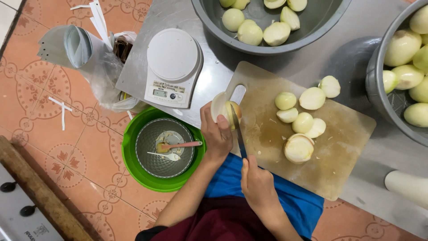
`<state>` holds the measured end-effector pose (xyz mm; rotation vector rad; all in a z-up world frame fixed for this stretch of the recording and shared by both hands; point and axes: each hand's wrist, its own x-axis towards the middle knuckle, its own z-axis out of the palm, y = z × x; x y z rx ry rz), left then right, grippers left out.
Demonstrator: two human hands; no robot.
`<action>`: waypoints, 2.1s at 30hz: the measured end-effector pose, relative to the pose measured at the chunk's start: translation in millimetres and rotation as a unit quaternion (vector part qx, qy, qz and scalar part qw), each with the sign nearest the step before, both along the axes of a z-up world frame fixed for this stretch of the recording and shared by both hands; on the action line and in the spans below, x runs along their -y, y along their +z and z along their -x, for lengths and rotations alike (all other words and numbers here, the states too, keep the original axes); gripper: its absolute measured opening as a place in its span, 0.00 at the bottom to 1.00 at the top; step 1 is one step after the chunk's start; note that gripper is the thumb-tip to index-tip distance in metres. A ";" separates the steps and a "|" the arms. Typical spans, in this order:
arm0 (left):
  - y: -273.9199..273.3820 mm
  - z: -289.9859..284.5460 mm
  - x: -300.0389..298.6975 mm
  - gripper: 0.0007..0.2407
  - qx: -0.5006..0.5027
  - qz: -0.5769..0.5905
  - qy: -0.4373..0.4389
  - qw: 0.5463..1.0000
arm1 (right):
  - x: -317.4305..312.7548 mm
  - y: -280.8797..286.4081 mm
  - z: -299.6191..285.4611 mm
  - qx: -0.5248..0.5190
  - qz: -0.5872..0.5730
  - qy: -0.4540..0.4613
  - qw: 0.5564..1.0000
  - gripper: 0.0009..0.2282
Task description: Peeling and slicing onions on a cutting board using a knife in a kitchen setting.
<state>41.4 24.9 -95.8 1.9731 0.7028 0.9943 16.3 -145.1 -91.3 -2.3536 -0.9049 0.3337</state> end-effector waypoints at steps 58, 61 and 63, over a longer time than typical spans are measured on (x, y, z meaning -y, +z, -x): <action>49.3 15.5 -11.4 0.15 -0.136 0.085 -0.212 0.964 | -26.7 21.9 -76.8 0.094 -0.294 -0.016 0.951 0.07; 40.8 15.4 -10.1 0.15 -0.180 0.091 -0.191 0.961 | -27.0 18.5 -72.4 0.091 -0.272 -0.023 0.958 0.04; 35.9 15.6 -8.5 0.14 -0.217 0.068 -0.177 0.958 | -27.3 13.4 -67.7 0.084 -0.257 -0.041 0.962 0.03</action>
